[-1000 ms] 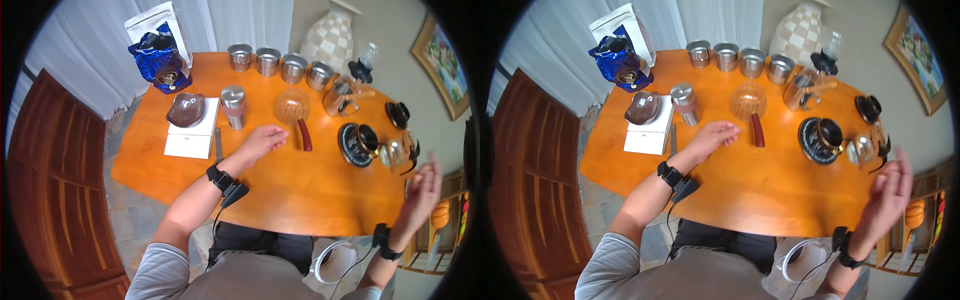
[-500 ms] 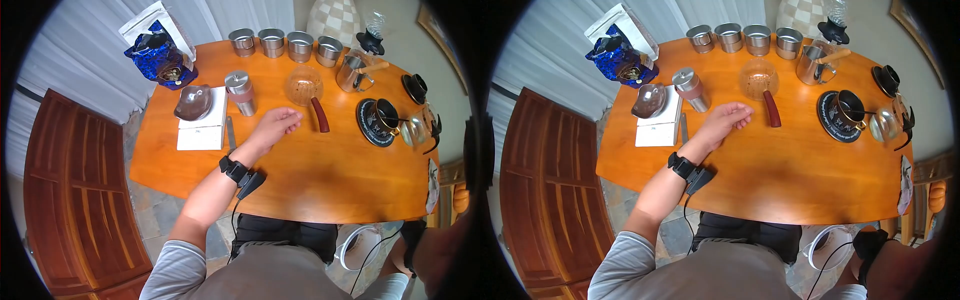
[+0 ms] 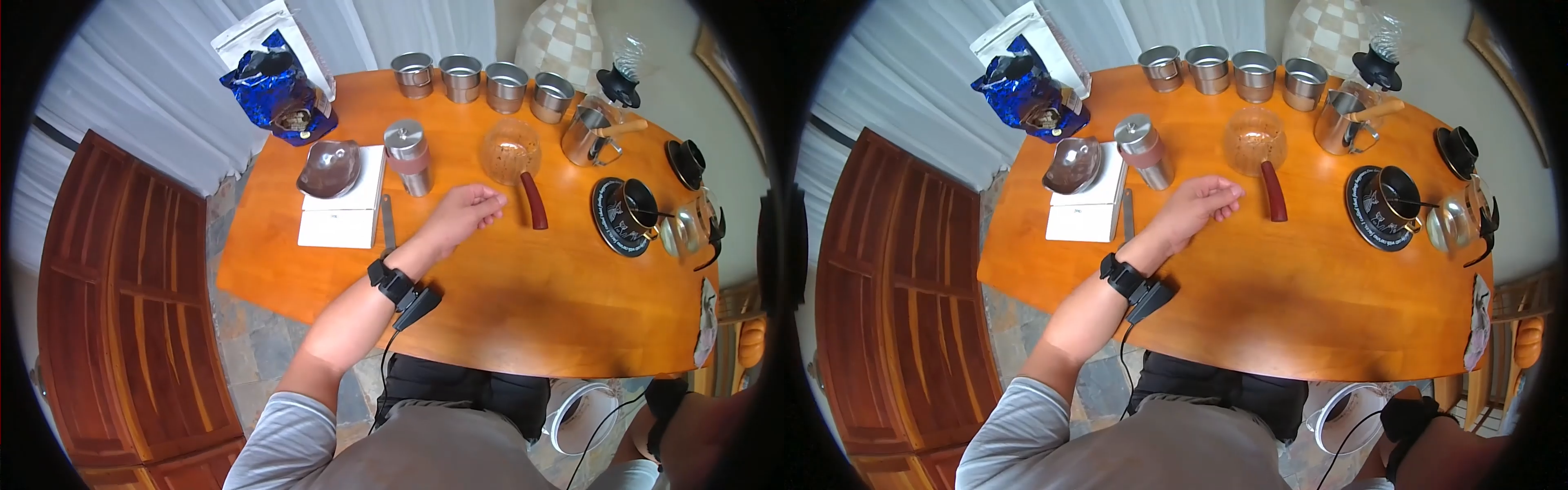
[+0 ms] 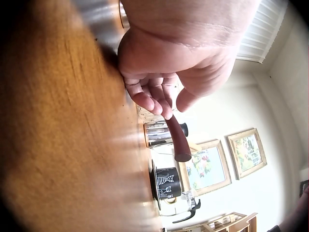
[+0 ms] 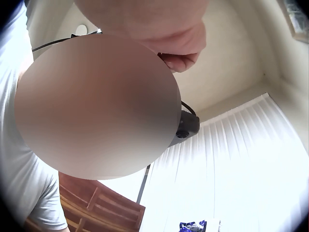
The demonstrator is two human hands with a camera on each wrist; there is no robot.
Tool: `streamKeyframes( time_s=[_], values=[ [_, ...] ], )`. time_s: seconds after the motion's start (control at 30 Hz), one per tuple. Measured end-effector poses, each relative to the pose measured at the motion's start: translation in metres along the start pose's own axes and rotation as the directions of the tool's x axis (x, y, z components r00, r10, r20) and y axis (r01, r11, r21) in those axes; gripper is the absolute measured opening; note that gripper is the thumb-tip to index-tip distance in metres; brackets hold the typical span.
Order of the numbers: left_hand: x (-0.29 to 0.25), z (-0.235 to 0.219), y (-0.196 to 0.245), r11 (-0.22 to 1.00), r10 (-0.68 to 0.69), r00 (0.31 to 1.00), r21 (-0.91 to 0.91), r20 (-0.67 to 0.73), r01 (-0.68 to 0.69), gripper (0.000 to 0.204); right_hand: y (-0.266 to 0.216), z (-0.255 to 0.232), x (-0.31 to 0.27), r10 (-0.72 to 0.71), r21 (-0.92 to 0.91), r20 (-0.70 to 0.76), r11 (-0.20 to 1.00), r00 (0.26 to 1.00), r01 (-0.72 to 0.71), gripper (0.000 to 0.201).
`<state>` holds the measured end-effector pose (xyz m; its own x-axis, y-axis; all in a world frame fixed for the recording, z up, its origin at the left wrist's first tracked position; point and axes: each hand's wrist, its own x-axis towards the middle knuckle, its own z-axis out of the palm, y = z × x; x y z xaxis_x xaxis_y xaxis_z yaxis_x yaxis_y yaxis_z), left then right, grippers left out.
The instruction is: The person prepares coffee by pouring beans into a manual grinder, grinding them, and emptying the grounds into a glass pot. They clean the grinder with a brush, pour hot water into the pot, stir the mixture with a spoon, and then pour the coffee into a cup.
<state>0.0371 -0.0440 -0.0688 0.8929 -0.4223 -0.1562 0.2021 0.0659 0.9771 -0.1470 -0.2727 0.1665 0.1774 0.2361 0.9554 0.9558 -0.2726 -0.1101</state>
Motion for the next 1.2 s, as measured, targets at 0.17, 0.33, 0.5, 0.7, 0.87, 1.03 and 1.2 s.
streamKeyframes(
  time_s=[0.17,0.33,0.5,0.7,0.87,1.03,1.2],
  values=[
    [0.005,-0.002,-0.003,0.999,0.027,1.000,0.017,0.016,-0.027,0.021,0.002,0.005,0.000,0.030,-0.007,0.019,1.000,0.999,-0.030,0.058],
    [0.001,-0.001,0.001,1.000,0.012,1.000,-0.024,0.003,-0.012,0.021,-0.002,0.007,0.001,-0.012,-0.011,0.016,1.000,1.000,0.013,0.056],
    [0.007,-0.003,-0.004,0.999,0.033,0.999,0.020,0.014,-0.034,0.021,-0.010,0.012,0.001,-0.015,-0.098,-0.005,0.995,1.000,0.014,0.054],
    [0.002,-0.001,0.001,0.997,0.056,0.998,-0.055,0.024,-0.055,0.022,0.017,0.038,-0.032,0.322,-0.246,-0.082,0.911,0.943,-0.332,0.039],
    [-0.011,-0.005,0.027,0.979,0.164,0.985,-0.116,-0.056,-0.169,0.025,0.046,0.063,-0.051,0.626,-0.018,-0.035,0.779,0.779,-0.627,0.042],
    [-0.041,-0.021,0.068,0.960,0.267,0.962,-0.072,-0.056,-0.271,0.025,0.072,0.081,-0.066,0.784,0.296,-0.049,0.603,0.619,-0.741,0.038],
    [-0.086,-0.058,0.119,0.937,0.336,0.941,-0.088,-0.032,-0.337,0.022,0.094,0.114,-0.078,0.866,0.677,0.151,0.261,0.477,-0.688,0.027]
  ],
)
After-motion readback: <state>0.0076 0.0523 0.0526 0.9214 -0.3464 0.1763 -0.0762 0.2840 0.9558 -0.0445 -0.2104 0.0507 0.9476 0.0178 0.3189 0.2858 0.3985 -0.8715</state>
